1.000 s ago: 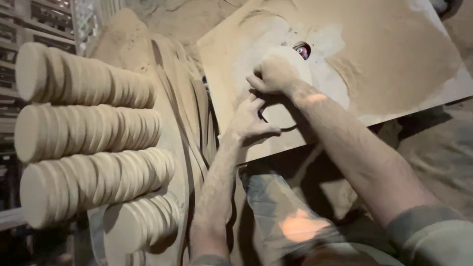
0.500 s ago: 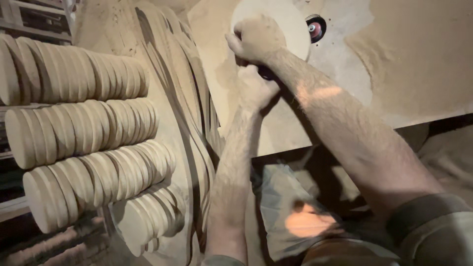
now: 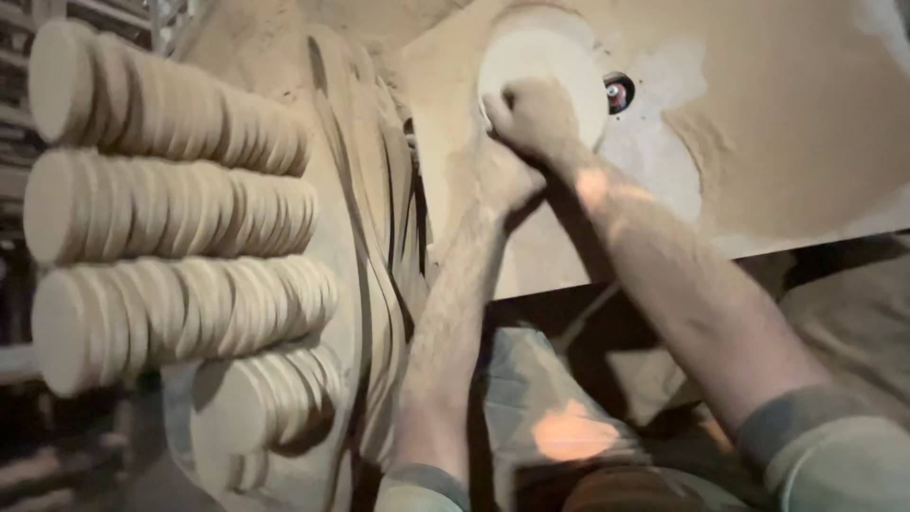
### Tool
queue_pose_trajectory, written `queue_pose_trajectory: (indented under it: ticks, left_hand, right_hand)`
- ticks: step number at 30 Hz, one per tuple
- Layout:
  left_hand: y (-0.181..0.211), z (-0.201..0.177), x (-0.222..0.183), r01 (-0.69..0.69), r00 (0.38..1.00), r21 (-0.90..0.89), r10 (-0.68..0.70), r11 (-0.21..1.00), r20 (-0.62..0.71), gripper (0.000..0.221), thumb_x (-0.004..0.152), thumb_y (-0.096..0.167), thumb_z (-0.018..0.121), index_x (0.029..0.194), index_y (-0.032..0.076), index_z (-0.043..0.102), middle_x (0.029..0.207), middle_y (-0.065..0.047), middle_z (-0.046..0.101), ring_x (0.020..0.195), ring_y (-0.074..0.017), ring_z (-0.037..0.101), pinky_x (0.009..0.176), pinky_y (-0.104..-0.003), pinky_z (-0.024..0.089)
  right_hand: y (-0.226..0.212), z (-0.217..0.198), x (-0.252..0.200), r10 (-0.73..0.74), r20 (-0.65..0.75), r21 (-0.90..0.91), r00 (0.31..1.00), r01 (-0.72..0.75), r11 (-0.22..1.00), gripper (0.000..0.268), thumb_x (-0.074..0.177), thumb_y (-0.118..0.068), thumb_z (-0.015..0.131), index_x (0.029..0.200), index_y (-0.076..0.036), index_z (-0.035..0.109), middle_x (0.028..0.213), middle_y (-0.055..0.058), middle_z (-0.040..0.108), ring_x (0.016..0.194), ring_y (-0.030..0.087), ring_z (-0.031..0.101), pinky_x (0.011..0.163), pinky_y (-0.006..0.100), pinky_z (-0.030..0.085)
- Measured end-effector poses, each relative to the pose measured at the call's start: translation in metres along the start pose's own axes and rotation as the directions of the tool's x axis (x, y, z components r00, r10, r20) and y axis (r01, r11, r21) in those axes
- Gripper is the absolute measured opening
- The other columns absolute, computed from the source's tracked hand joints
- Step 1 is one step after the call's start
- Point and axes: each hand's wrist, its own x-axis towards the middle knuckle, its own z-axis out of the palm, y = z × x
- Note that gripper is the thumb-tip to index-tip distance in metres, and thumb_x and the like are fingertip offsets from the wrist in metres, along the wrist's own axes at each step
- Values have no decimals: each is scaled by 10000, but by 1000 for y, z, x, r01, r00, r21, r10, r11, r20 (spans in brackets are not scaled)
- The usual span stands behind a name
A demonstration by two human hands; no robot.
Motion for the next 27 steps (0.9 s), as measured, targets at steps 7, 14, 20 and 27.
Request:
queue_pose_trajectory:
  ticks: [7, 14, 20, 27]
  left_hand:
    - [-3, 40, -106, -220, 969, -106, 205, 970, -137, 616, 632, 285, 856, 1167, 59, 652, 1269, -259, 630, 1322, -412, 528, 1119, -490, 434]
    - [14, 59, -199, -317, 925, -284, 230, 905, -302, 762, 626, 291, 865, 1280, -10, 617, 1412, -316, 545, 1328, -428, 501, 1094, -496, 427]
    - [17, 56, -247, -405, 876, -539, 144, 739, -460, 691, 863, 233, 812, 1454, -4, 545, 1484, -207, 588, 1423, -340, 574, 1261, -462, 404]
    - [30, 71, -290, -401, 876, -905, -232, 140, -424, 636, 1066, 211, 605, 1580, -10, 303, 1452, -81, 544, 1316, -162, 540, 1137, -316, 428]
  right_hand:
    - [-53, -56, -118, 106, 247, 168, 963, -151, 974, 334, 935, -326, 641, 805, -34, 739, 686, 160, 681, 620, 284, 689, 621, 389, 525]
    - [-66, -157, -242, -462, 429, -367, 776, 617, 696, 721, 646, -430, 781, 1242, -41, 662, 1305, 183, 650, 1227, 395, 569, 1016, 517, 381]
    - [-43, -174, -268, -468, 373, -488, 801, 598, 636, 517, 852, -181, 738, 1349, -95, 622, 1383, 126, 681, 1323, 320, 595, 1159, 516, 396]
    - [-63, -171, -316, 158, 198, 738, 967, -253, 626, 385, 1092, -212, 669, 1412, -19, 577, 1252, 108, 658, 1146, 196, 642, 999, 353, 554]
